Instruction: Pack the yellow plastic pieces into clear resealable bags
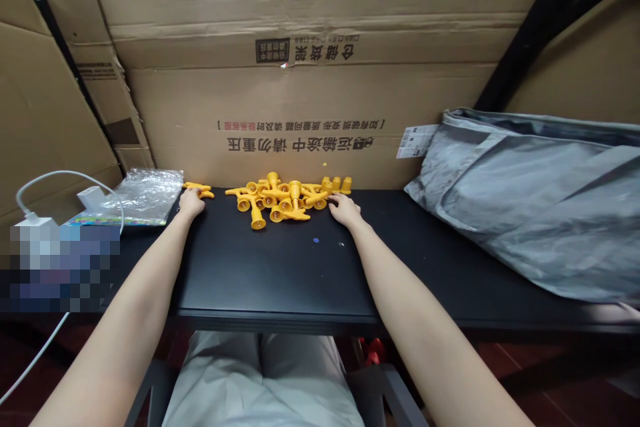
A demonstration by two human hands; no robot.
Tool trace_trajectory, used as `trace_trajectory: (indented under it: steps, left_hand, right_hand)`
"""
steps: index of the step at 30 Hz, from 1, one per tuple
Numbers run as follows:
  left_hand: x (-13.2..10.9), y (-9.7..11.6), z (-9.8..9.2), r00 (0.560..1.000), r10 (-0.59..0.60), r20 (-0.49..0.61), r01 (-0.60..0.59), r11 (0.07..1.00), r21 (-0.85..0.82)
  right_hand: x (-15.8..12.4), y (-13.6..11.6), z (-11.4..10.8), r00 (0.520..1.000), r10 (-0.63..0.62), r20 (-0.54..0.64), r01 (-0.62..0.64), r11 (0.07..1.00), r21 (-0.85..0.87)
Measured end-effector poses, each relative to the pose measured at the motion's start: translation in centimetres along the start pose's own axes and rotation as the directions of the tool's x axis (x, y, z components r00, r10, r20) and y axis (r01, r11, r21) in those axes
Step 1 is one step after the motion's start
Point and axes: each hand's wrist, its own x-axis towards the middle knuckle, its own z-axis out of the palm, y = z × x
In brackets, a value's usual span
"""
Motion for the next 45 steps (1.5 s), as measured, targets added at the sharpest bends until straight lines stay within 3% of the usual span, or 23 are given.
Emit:
trace_trajectory:
  steps: [5,9,11,13,17,23,27,29,33,35,40,45]
  left_hand:
    - [-0.6,0.9,-0.5,0.998,-0.015,-0.063,0.019,0.998,0.057]
    - [-1.5,4.4,-1.9,0.996,0.055,-0.065,-0.050,0.996,0.072]
    - [-2.1,6.7,-2.8,0.991,0.122,0.050,-0.122,0.992,0.003]
    - [-2.9,9.0,-3.4,0.955,0.220,0.201,-0.213,0.975,-0.057]
    - [-5.1,11.8,-3.1,0.804,0.286,0.521,-0.286,0.955,-0.082]
    - [-7.1,11.3,-0.7,0.766,0.487,0.420,-0.542,0.840,0.015]
    - [-7.2,10.8,-1.1,0.765,0.566,0.306,-0.631,0.755,0.181]
    - [-7.1,10.9,-1.6,0.713,0.638,0.289,-0.700,0.673,0.242]
    - [-7.1,11.0,-2.0,0.568,0.758,0.321,-0.821,0.495,0.283]
    - [-7.2,10.9,-1.9,0.542,0.777,0.320,-0.837,0.466,0.286]
    - [-7.0,10.6,-1.7,0.558,0.796,0.236,-0.826,0.504,0.255]
    - [-7.3,11.2,-2.5,0.610,0.778,0.148,-0.784,0.566,0.255]
  right_hand:
    - [-0.2,-0.2,-0.2,1.000,0.014,0.006,-0.014,1.000,-0.006]
    - [-0.4,-0.4,-0.5,1.000,0.012,-0.024,-0.012,1.000,0.008]
    - [-0.5,-0.5,-0.6,0.998,0.022,-0.058,-0.021,1.000,0.017]
    - [-0.7,-0.6,-0.8,0.995,0.023,-0.100,-0.021,1.000,0.022]
    - [-0.9,-0.9,-1.1,0.977,-0.037,-0.209,0.036,0.999,-0.006]
    - [-1.3,-3.2,-2.3,0.879,-0.301,-0.370,0.262,0.953,-0.154]
    - [-2.2,-6.0,-3.2,0.777,-0.472,-0.417,0.427,0.882,-0.202]
    - [-2.8,-7.3,-3.4,0.723,-0.549,-0.420,0.518,0.833,-0.197]
    - [-4.0,-9.5,-3.1,0.622,-0.707,-0.335,0.697,0.695,-0.173]
    - [-4.5,-10.2,-2.7,0.576,-0.765,-0.287,0.760,0.631,-0.157]
    - [-5.4,-11.2,-2.1,0.520,-0.823,-0.230,0.827,0.552,-0.107]
    - [-6.1,-11.7,-2.2,0.568,-0.794,-0.217,0.817,0.577,0.030]
